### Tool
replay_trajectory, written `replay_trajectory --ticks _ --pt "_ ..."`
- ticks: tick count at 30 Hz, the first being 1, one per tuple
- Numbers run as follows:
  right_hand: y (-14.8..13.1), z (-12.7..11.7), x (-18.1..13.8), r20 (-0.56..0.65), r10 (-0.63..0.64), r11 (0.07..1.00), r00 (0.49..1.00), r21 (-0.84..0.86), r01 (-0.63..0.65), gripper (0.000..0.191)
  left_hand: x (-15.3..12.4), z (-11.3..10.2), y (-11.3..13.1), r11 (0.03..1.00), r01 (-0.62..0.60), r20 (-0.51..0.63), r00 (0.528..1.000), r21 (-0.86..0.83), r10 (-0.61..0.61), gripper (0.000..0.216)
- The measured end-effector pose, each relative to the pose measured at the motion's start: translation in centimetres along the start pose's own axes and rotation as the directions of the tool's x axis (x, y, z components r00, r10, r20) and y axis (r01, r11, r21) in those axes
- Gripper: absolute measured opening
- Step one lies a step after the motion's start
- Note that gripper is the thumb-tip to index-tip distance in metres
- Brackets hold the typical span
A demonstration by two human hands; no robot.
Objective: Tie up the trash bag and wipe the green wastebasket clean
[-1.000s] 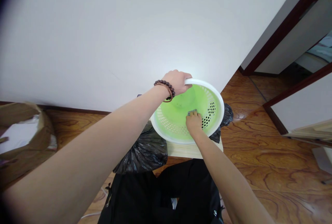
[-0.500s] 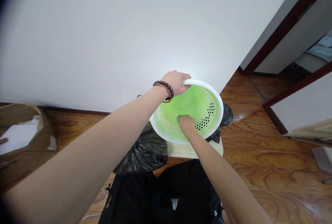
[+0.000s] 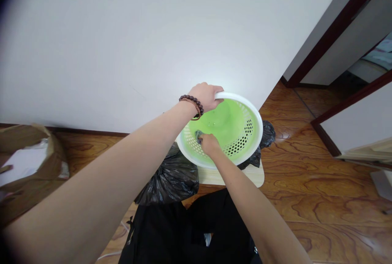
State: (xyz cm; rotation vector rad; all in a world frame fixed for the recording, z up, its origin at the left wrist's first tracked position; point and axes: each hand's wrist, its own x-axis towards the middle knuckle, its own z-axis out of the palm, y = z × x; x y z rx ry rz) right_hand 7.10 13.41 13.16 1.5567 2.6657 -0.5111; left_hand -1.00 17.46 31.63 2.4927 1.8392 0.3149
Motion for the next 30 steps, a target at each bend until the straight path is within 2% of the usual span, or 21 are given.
replay_trajectory --ticks 3,5,7,9,11,14,16,19,22,24,27,30 --pt "2.2 -1.0 -0.7 0.098 0.112 0.963 0.989 -0.257 -0.083 0.032 0.1 0.2 0.1 1.0 -0.001 0.001 1.0 0.002 0.001 0.032" --pt "4.4 -1.7 -1.2 0.066 0.115 0.915 0.991 -0.395 -0.08 0.031 0.2 0.4 0.1 1.0 -0.01 -0.006 1.0 -0.001 0.01 0.032" --pt "6.3 -2.3 -1.5 0.03 0.083 0.885 0.996 -0.461 -0.06 0.031 0.3 0.5 0.1 1.0 -0.016 -0.023 1.0 -0.007 0.016 0.032" --pt "7.1 -2.2 -1.6 0.012 0.095 0.886 0.995 -0.456 -0.079 0.031 0.3 0.7 0.0 1.0 -0.014 -0.037 0.999 -0.014 0.014 0.033" --pt "6.4 -1.5 -1.3 0.023 0.131 0.919 0.991 -0.378 -0.113 0.031 0.2 0.8 -0.1 1.0 -0.001 -0.036 0.999 -0.017 0.001 0.033" --pt "3.0 0.3 -0.4 0.04 0.155 0.977 0.987 -0.156 -0.147 0.031 0.1 0.7 0.0 1.0 0.022 -0.015 1.0 -0.019 -0.022 0.033" --pt "0.6 1.1 0.3 -0.031 0.13 0.991 0.991 -0.012 -0.131 0.032 0.0 0.6 0.0 0.999 0.027 -0.013 1.0 -0.022 -0.027 0.033" --pt "-0.9 1.0 0.7 -0.067 0.061 0.994 0.996 0.09 -0.055 0.033 0.0 0.5 0.0 0.999 0.036 -0.019 0.999 -0.027 -0.036 0.033" --pt "1.0 -0.2 0.1 0.042 -0.005 1.0 0.999 -0.015 0.005 0.031 0.0 0.5 -0.2 0.999 0.036 -0.016 0.999 -0.03 -0.037 0.033" --pt "3.2 -1.1 -0.7 0.115 0.04 0.985 0.993 -0.174 -0.02 0.031 0.0 0.5 -0.2 0.999 0.036 -0.007 0.999 -0.036 -0.036 0.033" --pt "5.7 -1.6 -1.4 0.074 0.14 0.933 0.987 -0.345 -0.106 0.034 0.1 0.5 0.3 0.999 0.034 -0.005 0.999 -0.042 -0.034 0.031" --pt "5.6 -1.0 -1.0 0.065 0.184 0.937 0.981 -0.312 -0.155 0.034 0.2 0.5 0.8 0.998 0.03 -0.01 0.999 -0.047 -0.03 0.029"
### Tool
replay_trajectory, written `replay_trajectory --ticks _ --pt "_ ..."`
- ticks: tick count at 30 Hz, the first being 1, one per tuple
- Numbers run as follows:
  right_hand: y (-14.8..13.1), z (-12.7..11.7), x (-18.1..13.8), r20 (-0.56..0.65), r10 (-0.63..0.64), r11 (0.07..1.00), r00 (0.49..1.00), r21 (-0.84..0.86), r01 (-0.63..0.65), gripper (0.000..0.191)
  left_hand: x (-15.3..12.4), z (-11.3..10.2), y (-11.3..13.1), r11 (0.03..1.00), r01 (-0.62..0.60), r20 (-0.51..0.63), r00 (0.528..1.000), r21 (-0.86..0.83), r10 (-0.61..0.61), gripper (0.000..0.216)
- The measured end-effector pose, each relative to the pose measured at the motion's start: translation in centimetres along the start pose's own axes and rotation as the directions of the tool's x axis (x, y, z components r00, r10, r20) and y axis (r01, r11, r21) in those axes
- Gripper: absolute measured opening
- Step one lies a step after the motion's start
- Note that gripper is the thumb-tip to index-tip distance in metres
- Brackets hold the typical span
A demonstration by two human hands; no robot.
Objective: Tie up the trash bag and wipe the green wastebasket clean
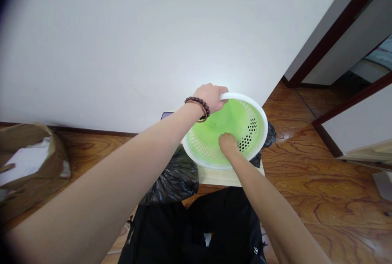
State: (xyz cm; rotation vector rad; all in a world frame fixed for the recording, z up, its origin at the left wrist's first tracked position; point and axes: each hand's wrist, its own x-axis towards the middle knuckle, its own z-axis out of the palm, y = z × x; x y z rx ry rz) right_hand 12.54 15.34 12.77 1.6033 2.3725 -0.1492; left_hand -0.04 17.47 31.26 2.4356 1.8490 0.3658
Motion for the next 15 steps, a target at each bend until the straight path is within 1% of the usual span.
replay_trajectory --ticks 2,3,6,8,10,12,14,15 --pt "-1.8 0.2 0.4 0.002 -0.025 0.993 1.0 0.112 0.024 0.033 0.0 0.0 0.2 1.0 0.01 0.005 1.0 -0.004 -0.01 0.029" --pt "-2.9 0.2 0.6 -0.019 -0.053 0.983 0.998 0.173 0.055 0.032 0.0 0.0 0.2 1.0 0.015 0.009 1.0 -0.005 -0.015 0.029" --pt "-5.7 -0.2 1.0 -0.172 -0.124 0.944 0.977 0.284 0.169 0.03 -0.1 -0.1 0.0 1.0 0.016 0.007 1.0 0.002 -0.016 0.03" --pt "-6.4 -0.6 1.1 -0.227 -0.16 0.928 0.961 0.297 0.224 0.03 -0.1 -0.1 -0.3 1.0 0.013 0.0 1.0 0.009 -0.013 0.031" --pt "-5.8 -0.9 0.8 -0.184 -0.206 0.932 0.961 0.263 0.25 0.028 -0.2 -0.2 -0.5 1.0 0.015 0.003 1.0 0.015 -0.015 0.031" --pt "-4.1 -1.0 0.4 -0.077 -0.222 0.956 0.972 0.177 0.232 0.028 -0.2 -0.1 -0.6 1.0 0.018 0.009 1.0 0.017 -0.018 0.032" --pt "-1.9 -1.0 -0.1 0.012 -0.176 0.983 0.984 0.053 0.175 0.031 -0.2 -0.1 -0.5 1.0 0.015 0.012 1.0 0.013 -0.015 0.031" --pt "-0.8 -1.1 -0.3 0.007 -0.148 0.989 0.989 -0.017 0.148 0.032 -0.2 -0.1 -0.4 1.0 0.012 0.011 1.0 0.01 -0.012 0.031"
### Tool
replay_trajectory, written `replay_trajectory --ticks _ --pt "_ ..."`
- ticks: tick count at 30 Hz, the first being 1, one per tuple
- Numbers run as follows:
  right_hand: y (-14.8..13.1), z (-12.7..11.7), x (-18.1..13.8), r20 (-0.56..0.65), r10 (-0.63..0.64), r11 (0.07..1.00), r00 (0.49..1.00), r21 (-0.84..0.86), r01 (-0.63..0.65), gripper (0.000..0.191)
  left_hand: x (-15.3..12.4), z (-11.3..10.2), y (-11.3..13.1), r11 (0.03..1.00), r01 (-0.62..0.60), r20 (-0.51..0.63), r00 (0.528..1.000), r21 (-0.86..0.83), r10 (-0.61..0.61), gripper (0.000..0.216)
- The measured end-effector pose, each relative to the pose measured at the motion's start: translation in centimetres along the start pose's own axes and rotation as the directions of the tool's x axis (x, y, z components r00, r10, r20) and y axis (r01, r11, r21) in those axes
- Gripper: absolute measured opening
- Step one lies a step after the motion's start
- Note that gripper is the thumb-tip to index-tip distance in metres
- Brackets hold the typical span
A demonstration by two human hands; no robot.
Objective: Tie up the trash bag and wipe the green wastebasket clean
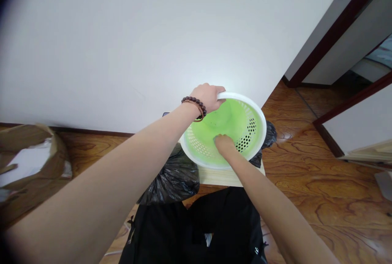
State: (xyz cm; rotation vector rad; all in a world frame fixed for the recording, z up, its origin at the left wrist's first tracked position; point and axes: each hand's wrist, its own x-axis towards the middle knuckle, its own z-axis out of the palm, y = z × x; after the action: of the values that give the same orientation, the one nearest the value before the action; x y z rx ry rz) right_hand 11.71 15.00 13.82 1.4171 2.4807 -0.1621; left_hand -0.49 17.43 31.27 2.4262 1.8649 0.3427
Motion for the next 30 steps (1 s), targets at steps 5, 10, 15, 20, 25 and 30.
replay_trajectory --ticks 5,10,15,20,25,30 --pt "1.9 0.3 -0.5 -0.019 0.112 0.991 0.994 -0.077 -0.113 0.032 0.0 -0.1 0.6 1.0 0.016 0.0 1.0 -0.018 -0.016 0.032" --pt "-2.7 1.2 0.6 -0.064 0.124 0.963 0.99 0.247 -0.104 0.032 -0.1 -0.3 0.6 1.0 0.014 -0.01 1.0 -0.01 -0.015 0.031" --pt "-6.6 0.0 2.1 -0.245 0.14 0.87 0.959 0.493 -0.002 0.034 -0.1 -0.3 0.3 0.999 0.047 -0.001 0.999 -0.004 -0.047 0.031" --pt "-4.5 -0.1 1.4 -0.128 0.048 0.944 0.991 0.331 -0.003 0.031 -0.1 -0.1 -0.1 1.0 0.014 -0.014 1.0 -0.017 -0.014 0.031" --pt "-0.3 0.5 -0.3 -0.033 0.097 0.995 0.995 -0.025 -0.098 0.035 -0.2 -0.3 0.4 0.999 0.032 0.002 0.999 -0.016 -0.032 0.031" --pt "-0.5 0.6 -0.4 -0.008 0.18 0.982 0.984 -0.061 -0.18 0.034 -0.2 -0.4 0.9 0.999 0.019 -0.003 1.0 -0.036 -0.019 0.031"
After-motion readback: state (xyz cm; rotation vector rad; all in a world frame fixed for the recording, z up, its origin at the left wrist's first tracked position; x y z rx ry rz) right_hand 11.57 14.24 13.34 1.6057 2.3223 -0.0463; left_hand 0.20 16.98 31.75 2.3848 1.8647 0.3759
